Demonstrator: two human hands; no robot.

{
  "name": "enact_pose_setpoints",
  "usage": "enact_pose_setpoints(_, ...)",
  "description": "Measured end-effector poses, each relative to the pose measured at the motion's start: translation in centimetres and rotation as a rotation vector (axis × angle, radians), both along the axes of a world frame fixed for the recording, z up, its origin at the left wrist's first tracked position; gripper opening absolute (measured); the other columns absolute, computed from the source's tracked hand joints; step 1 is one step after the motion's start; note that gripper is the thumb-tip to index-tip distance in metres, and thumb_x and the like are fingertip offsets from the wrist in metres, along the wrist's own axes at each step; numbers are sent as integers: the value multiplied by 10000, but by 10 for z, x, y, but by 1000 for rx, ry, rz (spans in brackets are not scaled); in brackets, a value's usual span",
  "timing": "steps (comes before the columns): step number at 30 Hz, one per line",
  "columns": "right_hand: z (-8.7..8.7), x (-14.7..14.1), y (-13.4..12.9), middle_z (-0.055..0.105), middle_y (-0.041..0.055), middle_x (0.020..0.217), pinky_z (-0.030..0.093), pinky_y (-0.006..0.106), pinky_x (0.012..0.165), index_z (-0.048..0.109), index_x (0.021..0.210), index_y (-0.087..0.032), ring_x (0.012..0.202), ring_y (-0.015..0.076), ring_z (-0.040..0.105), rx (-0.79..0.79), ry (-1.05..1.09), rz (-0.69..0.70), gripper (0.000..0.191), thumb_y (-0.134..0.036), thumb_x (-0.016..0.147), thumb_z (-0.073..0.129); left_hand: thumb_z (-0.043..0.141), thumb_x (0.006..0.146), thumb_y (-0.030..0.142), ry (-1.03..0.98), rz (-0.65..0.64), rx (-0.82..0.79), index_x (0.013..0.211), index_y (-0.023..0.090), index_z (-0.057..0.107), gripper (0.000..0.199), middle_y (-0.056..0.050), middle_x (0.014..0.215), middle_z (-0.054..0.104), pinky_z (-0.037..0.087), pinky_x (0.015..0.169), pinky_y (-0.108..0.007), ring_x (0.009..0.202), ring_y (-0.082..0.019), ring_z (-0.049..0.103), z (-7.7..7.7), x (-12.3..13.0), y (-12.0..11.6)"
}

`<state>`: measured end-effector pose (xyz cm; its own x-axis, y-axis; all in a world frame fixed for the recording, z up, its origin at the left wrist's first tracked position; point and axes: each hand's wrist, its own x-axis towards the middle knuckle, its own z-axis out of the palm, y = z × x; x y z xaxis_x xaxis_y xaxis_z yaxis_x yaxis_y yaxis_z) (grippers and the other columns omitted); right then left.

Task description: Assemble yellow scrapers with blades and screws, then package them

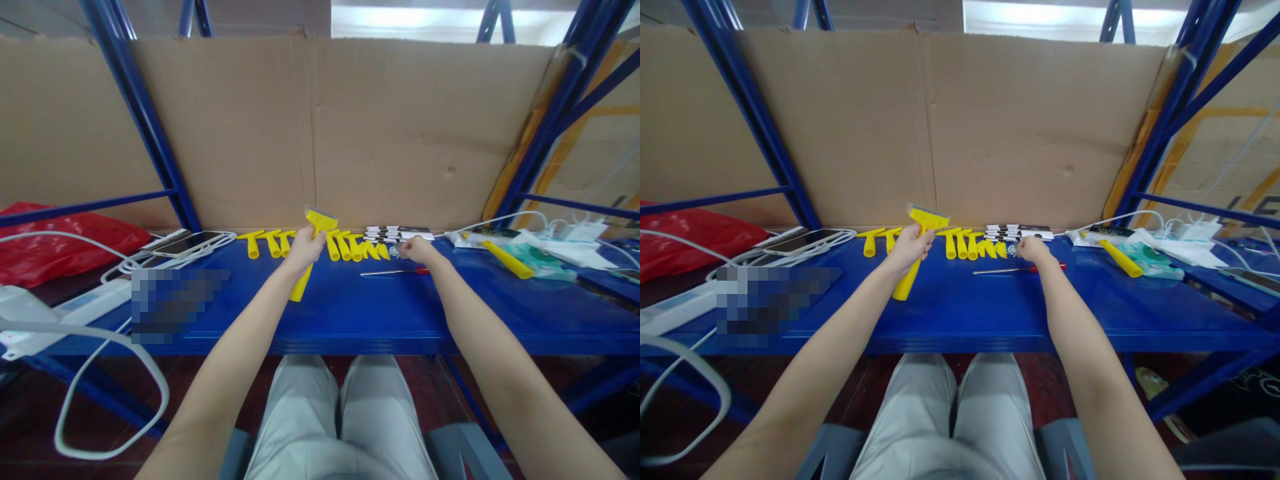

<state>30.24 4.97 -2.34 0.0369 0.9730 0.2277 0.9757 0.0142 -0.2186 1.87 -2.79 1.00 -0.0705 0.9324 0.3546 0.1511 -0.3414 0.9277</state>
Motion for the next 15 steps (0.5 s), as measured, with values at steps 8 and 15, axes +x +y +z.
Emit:
enact_pose_setpoints(8,-2,-9,-2,721,79,871,440,204,654,729,887,-158,786,168,649,-74,-52,50,231,-143,732,557,492,781,13,-239,-210,-303,683,160,433,186,68,500,439,254,317,-139,339,-28,356,-2,10,-7)
enact_pose_setpoints(15,-2,-11,-5,719,77,901,441,220,673,726,905,-178,842,181,645,-81,-105,25,241,-152,746,548,442,806,5,-330,-319,-442,734,161,431,173,56,492,449,248,321,-137,336,-33,365,-10,14,0)
